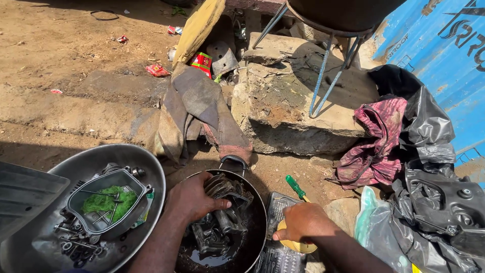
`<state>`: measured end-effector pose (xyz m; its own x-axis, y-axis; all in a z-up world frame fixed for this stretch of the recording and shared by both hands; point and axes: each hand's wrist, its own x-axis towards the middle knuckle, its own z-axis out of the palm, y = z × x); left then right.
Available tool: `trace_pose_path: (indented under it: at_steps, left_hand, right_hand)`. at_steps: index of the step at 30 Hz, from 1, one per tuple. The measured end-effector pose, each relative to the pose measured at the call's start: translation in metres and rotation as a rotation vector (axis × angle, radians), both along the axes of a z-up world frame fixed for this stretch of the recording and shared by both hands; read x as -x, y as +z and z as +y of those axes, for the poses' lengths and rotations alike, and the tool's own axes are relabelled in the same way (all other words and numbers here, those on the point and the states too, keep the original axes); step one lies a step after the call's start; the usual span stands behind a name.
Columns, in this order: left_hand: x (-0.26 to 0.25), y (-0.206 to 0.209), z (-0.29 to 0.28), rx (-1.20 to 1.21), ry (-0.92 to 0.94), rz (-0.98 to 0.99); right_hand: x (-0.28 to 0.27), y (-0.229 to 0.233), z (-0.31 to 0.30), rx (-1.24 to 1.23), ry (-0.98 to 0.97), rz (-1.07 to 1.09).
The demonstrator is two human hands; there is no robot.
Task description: Cleaning and inspecting mechanical engine components using a screwdriver and fluid.
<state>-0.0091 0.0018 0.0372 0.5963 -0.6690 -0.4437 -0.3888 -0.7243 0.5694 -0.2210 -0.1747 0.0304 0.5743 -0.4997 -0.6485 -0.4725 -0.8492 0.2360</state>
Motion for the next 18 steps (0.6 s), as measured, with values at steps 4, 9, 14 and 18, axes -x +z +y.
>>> trace_pose_path:
  at_steps: [4,9,14,18]
  left_hand:
    - [-0.003,0.001,0.001,0.031,0.004,-0.006]
    - [-0.004,0.003,0.001,0.021,0.022,-0.016]
    - [-0.007,-0.003,-0.001,-0.005,-0.022,-0.017]
    - [-0.004,0.004,-0.003,-0.025,0.014,0.072]
  right_hand:
    - [-0.005,-0.010,-0.066,-0.051,-0.193,-0.171]
    - [-0.009,-0.096,-0.152,0.074,-0.383,-0.315]
    - [0.002,-0.121,-0.175,0.075,-0.505,-0.381]
    - [0.018,-0.056,-0.177,-0.019,-0.503,-0.566]
